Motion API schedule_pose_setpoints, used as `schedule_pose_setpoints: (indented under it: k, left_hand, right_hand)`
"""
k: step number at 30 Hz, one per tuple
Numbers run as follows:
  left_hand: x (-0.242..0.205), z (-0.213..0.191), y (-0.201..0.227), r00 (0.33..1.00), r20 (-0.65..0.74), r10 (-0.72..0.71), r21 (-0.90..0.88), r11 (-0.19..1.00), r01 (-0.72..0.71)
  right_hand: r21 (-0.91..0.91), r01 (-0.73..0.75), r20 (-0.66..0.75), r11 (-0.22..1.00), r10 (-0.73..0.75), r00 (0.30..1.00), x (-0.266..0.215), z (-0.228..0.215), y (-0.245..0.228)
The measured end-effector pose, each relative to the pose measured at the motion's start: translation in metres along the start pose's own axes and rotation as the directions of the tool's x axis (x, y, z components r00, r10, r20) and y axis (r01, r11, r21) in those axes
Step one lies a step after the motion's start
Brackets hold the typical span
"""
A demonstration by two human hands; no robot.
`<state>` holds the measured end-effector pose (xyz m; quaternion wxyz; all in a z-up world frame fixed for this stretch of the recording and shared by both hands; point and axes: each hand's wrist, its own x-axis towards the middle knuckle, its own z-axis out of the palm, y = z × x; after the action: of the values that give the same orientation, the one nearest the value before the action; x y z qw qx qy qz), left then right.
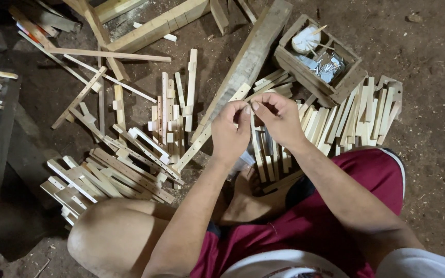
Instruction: The person sits on the floor and assembles small wooden frames by hand. They pick up nails from a wooden box, place them into pre-drilled holes on the wooden pieces, and hammer them in to join the components together.
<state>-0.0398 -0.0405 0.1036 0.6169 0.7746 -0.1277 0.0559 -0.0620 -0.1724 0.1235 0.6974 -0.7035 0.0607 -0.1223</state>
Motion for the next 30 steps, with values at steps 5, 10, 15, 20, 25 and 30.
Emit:
schedule_pose_setpoints:
  k: [5,10,15,20,25,30]
  left_hand:
    - [-0.002,0.011,-0.071,0.785,0.155,0.599,0.638,0.546,-0.543]
    - [-0.001,0.009,-0.064,0.711,0.239,0.662,0.666,0.421,-0.616]
    - [0.003,0.02,-0.012,0.931,0.008,0.366,0.22,0.907,-0.359]
    - [0.006,0.028,0.015,0.961,0.057,-0.272,0.222,0.942,0.253]
    - [0.006,0.032,0.011,0.924,0.146,-0.353,0.25,0.917,0.311]
    - [0.004,0.024,-0.003,0.89,0.25,-0.383,0.45,0.859,0.243]
  right_hand:
    - [0.264,-0.249,-0.058,0.932,0.273,0.96,-0.001,0.0,0.042]
    - [0.45,-0.433,-0.066,0.781,0.513,0.856,-0.006,-0.001,0.082]
    - [0.581,-0.392,-0.107,0.713,0.544,0.832,0.002,-0.011,0.05]
    - [0.058,-0.27,-0.546,0.961,0.257,0.797,0.044,-0.104,0.084]
    - [-0.166,-0.427,-0.68,0.889,0.21,0.702,0.078,-0.177,0.162]
    - [-0.56,-0.364,-0.6,0.744,-0.062,0.797,0.056,-0.183,0.147]
